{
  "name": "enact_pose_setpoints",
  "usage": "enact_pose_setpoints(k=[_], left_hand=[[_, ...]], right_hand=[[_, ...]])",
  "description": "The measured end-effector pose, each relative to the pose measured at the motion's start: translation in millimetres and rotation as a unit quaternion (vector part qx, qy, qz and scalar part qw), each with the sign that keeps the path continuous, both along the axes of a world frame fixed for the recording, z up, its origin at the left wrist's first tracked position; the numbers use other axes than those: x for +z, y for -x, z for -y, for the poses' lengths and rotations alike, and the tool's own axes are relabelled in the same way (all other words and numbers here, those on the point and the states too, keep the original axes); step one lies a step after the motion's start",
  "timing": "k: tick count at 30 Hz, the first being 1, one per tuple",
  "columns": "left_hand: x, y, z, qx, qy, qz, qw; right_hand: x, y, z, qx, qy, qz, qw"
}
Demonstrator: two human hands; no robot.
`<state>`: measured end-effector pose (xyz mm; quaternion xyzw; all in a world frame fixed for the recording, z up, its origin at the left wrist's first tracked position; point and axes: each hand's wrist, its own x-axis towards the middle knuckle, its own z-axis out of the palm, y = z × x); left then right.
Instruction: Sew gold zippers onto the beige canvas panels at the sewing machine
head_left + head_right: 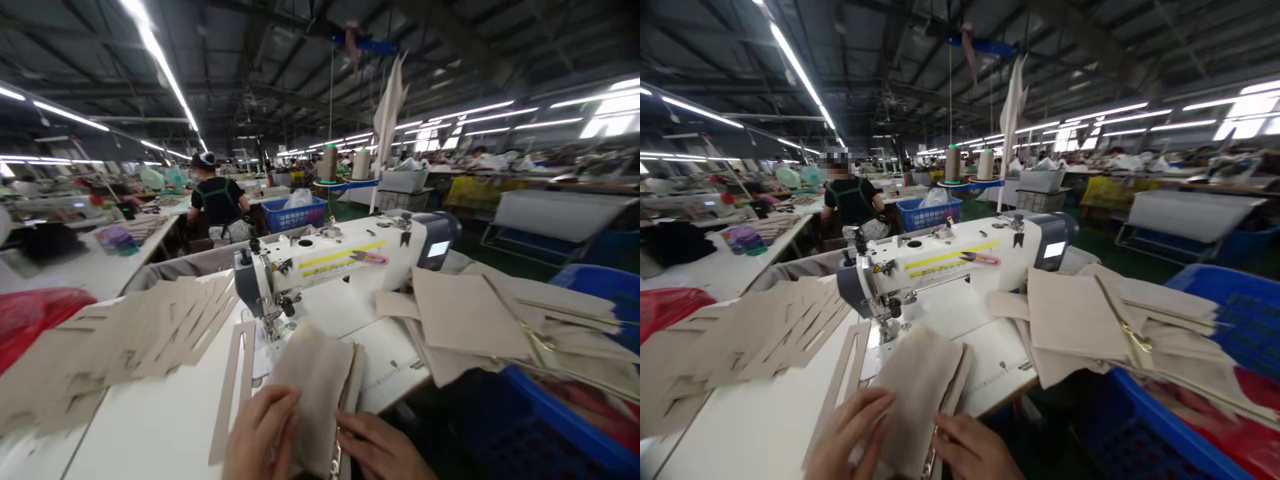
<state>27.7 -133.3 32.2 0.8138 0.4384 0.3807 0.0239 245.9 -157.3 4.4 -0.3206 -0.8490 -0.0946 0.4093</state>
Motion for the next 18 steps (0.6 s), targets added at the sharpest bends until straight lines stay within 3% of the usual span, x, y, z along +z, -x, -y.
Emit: enact_pose_setpoints(k=[3, 6, 12, 15, 18], left_hand=[[13.4, -48, -15, -0.017, 0.136, -0.039, 0.99], [19.3, -80, -29, 0.005, 0.243, -0.104, 0.964], [23.5, -95, -36, 0.008, 0.266, -0.208, 0.941], [41.4, -84, -31, -0.055, 0.308, -0.084, 0.946], [57.1, -66, -22, -0.117, 0.372, 0.146, 0.909]], right_hand=[[-1.7, -6, 4, 0.028, 0.052, -0.041, 0.997], [-0.7, -7, 8, 0.04, 0.042, -0.068, 0.996], [-5.2, -11, 12, 0.026, 0.027, -0.057, 0.998], [0.2, -28, 12, -0.089, 0.062, -0.123, 0.986], [15.7, -40, 5, -0.201, 0.183, -0.228, 0.935]])
